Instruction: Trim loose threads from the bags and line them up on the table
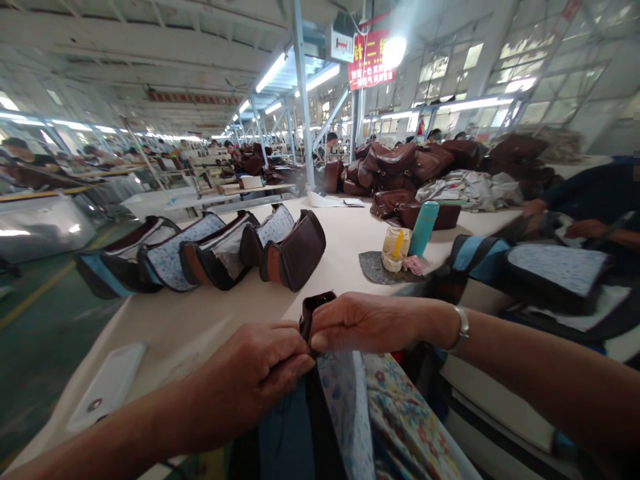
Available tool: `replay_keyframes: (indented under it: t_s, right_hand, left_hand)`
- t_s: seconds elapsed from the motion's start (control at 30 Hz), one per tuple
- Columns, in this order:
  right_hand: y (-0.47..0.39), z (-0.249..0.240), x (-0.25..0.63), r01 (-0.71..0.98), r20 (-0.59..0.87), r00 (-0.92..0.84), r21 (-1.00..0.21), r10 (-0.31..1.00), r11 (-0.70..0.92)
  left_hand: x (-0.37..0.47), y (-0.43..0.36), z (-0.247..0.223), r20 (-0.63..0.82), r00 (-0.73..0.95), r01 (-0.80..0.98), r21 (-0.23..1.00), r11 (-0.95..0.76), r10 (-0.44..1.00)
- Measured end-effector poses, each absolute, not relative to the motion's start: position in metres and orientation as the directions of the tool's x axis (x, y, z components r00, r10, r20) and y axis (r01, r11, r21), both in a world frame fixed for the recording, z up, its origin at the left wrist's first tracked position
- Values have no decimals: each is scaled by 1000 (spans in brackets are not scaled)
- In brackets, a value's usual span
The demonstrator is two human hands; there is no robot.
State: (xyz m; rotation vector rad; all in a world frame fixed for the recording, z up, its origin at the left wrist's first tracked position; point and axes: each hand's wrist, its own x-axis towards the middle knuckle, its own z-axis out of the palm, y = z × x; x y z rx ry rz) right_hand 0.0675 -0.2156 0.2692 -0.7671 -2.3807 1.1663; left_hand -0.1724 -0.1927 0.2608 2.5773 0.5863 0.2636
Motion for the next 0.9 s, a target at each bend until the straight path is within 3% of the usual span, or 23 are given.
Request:
replay_keyframes:
  t_s: [0.1, 0.27, 0.33, 0.47, 0.6, 0.77, 0.9]
  right_hand:
    - [-216, 260, 60, 240, 205, -817, -729, 539, 641]
    - [-224, 249, 60, 223, 406, -785, -519, 468, 825]
    - [-224, 250, 66, 204, 383, -770, -610, 510, 766]
    - [-220, 261, 80, 219, 162, -785, -830, 598, 513]
    - [-216, 270, 76, 236, 28, -727, -928, 687, 288]
    - [-213, 265, 64, 266, 19, -746, -908, 666, 325]
    - [-213, 251, 62, 233, 128, -777, -851, 616, 471]
  left_hand:
    - [-174, -194, 260, 63, 876, 379, 520, -765, 477]
    - [-175, -187, 269, -78, 879, 392, 681, -619, 471]
    - [-177, -181, 274, -134, 872, 412, 720, -559, 470]
    - [-178, -176, 278, -154, 831, 441, 769, -463, 535]
    - [-174, -174, 281, -152, 823, 428, 799, -423, 547]
    - [-172, -165, 289, -270, 849, 484, 742, -464, 454]
    - [-172, -162, 298, -336, 866, 491, 705, -512, 369]
